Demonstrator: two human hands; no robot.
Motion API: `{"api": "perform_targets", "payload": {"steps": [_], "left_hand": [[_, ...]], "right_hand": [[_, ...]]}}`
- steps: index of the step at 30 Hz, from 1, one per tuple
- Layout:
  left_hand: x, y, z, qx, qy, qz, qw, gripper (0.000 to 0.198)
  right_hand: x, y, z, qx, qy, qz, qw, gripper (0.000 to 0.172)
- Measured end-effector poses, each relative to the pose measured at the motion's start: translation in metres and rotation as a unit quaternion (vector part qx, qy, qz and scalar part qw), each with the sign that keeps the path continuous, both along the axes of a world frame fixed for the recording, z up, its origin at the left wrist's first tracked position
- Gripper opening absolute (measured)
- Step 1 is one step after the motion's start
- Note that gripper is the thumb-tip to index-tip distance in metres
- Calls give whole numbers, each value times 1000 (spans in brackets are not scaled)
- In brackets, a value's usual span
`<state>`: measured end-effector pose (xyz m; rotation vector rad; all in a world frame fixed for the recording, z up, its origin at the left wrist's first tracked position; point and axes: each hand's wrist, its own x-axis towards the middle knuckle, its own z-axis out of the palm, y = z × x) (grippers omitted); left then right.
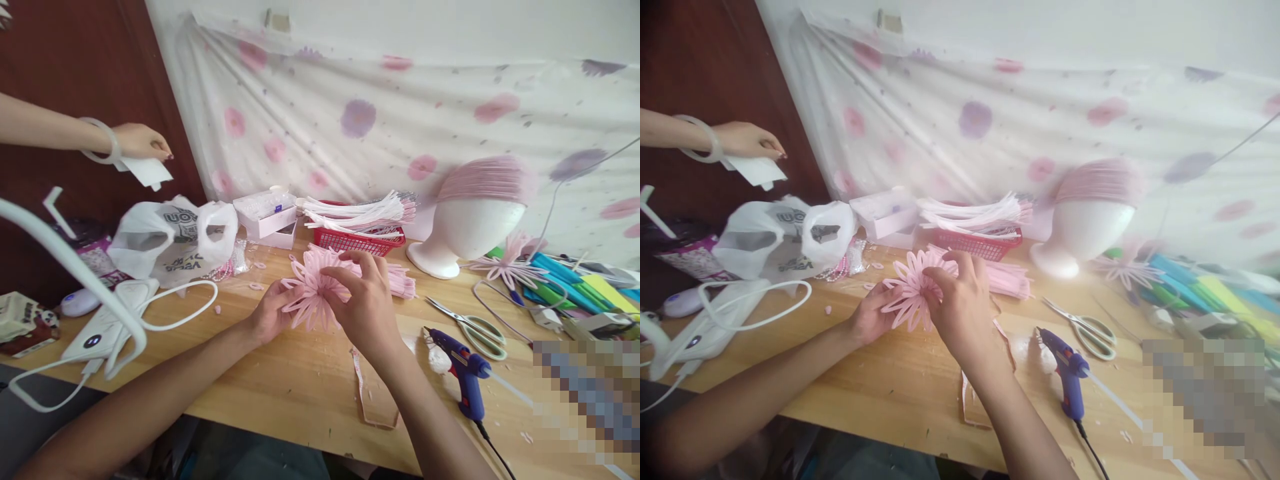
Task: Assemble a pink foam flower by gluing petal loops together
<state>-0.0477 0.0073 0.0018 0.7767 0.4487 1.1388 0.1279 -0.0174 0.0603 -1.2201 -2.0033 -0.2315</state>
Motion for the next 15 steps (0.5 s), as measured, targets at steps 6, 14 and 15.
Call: {"api": "perform_targets", "payload": {"steps": [6,14,15], "left_hand": [[-1,0,2,-4,14,3,1000,38],[-2,0,0,-29,29,24,999,44],[-2,0,-1,-32,32,30,999,44]], "right_hand": [[-1,0,1,-2,3,1,1000,23],[-2,0,3,5,1,1,1000,22],[-3,0,3,4,-1,-3,1000,23]]}}
